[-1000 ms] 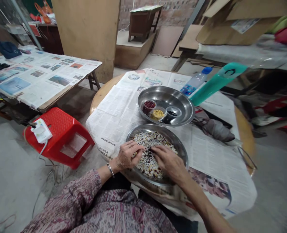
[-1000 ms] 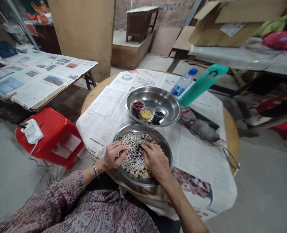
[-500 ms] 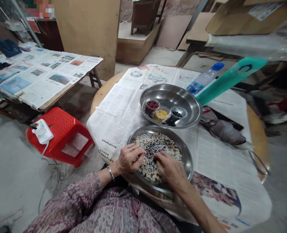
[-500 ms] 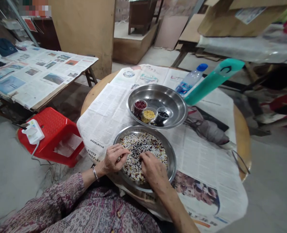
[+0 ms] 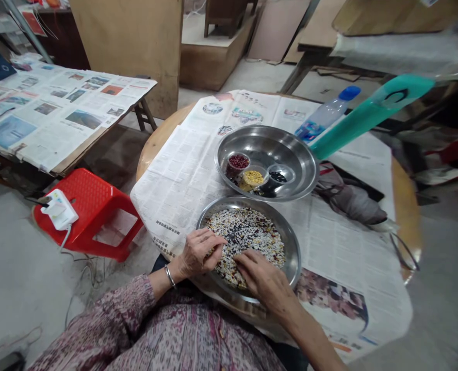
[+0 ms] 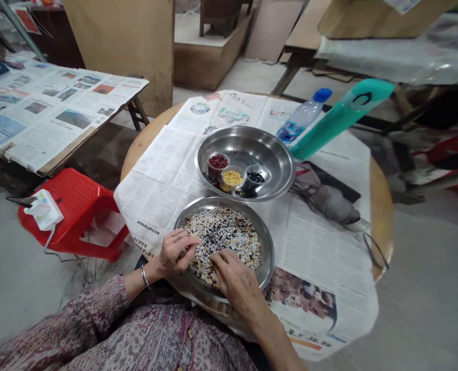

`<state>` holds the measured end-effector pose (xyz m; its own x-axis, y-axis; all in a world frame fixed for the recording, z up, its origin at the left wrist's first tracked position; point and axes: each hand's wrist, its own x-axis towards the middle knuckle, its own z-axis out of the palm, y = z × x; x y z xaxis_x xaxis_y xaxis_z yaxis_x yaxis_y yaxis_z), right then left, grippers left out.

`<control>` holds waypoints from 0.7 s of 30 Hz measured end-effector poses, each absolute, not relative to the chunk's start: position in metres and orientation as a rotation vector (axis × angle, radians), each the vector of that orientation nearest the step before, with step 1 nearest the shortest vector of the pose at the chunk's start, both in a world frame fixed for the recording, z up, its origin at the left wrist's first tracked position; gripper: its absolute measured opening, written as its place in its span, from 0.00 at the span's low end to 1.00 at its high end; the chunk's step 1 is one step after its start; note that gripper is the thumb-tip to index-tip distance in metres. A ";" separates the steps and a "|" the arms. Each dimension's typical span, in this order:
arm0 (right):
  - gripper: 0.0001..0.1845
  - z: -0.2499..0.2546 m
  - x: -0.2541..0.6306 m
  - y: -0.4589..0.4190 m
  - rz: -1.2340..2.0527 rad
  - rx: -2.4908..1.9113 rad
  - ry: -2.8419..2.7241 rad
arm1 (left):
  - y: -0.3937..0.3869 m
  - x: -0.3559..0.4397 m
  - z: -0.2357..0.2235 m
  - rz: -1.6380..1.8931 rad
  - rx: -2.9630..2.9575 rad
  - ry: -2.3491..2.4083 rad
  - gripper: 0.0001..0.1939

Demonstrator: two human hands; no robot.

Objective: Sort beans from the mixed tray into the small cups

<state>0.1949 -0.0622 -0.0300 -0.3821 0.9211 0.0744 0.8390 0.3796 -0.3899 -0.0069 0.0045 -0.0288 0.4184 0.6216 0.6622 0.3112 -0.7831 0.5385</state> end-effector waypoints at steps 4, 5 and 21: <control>0.15 -0.034 0.208 -0.030 0.163 -1.662 -2.241 | 0.004 -0.008 -0.030 1.300 2.339 0.802 0.07; 0.16 -0.033 0.211 -0.025 0.093 -1.708 -2.209 | 0.004 -0.008 -0.031 1.288 2.340 0.804 0.06; 0.17 -0.059 0.163 -0.072 0.336 -1.485 -1.935 | -0.011 -0.010 0.025 -0.035 2.678 1.022 0.13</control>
